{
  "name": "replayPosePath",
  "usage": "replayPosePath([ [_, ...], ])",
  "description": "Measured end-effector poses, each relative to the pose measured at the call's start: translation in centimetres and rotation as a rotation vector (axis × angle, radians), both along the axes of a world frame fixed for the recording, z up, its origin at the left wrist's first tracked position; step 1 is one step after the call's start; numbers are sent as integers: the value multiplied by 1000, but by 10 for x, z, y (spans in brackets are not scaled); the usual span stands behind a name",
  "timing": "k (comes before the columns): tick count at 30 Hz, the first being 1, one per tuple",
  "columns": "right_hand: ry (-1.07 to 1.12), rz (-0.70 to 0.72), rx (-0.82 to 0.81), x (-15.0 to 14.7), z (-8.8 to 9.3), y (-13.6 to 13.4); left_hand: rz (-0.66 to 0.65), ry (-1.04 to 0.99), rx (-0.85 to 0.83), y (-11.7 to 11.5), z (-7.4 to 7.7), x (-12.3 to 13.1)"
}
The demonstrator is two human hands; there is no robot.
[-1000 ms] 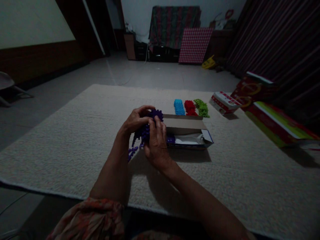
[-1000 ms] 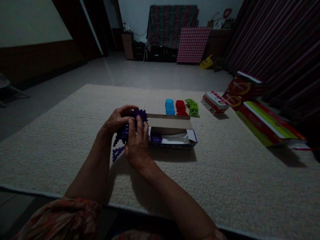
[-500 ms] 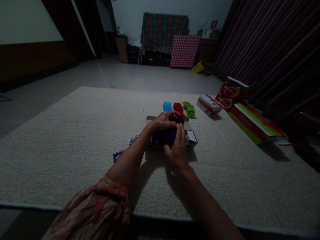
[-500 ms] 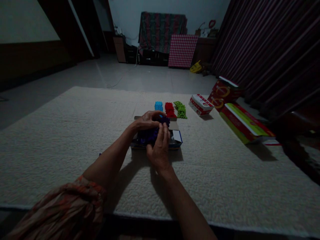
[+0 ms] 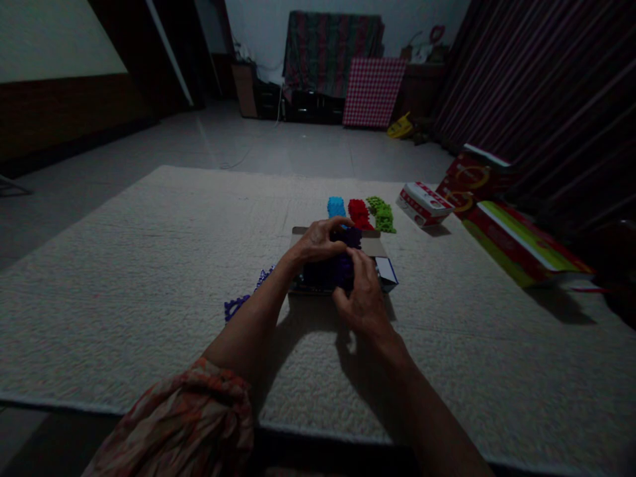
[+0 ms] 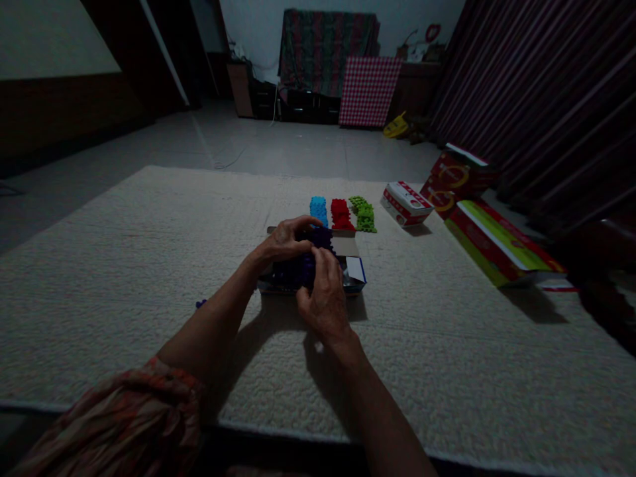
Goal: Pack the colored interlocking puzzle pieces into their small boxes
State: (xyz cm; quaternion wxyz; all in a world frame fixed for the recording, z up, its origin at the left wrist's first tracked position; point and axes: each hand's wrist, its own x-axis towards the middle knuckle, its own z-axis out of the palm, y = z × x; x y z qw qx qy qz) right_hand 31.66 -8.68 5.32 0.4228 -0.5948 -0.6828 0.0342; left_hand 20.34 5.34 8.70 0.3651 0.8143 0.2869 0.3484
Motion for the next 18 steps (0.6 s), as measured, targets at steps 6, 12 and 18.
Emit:
replayPosePath([
  [6, -14, 62, -69, 11, 5, 7, 107, -106, -121, 2, 1, -4],
  [12, -71, 121, -149, 18, 5, 17, 151, -106, -51, -1, 0, -7],
  [18, -133, 170, -196, 22, 9, 22, 224, -229, -86, 4, 1, -8],
])
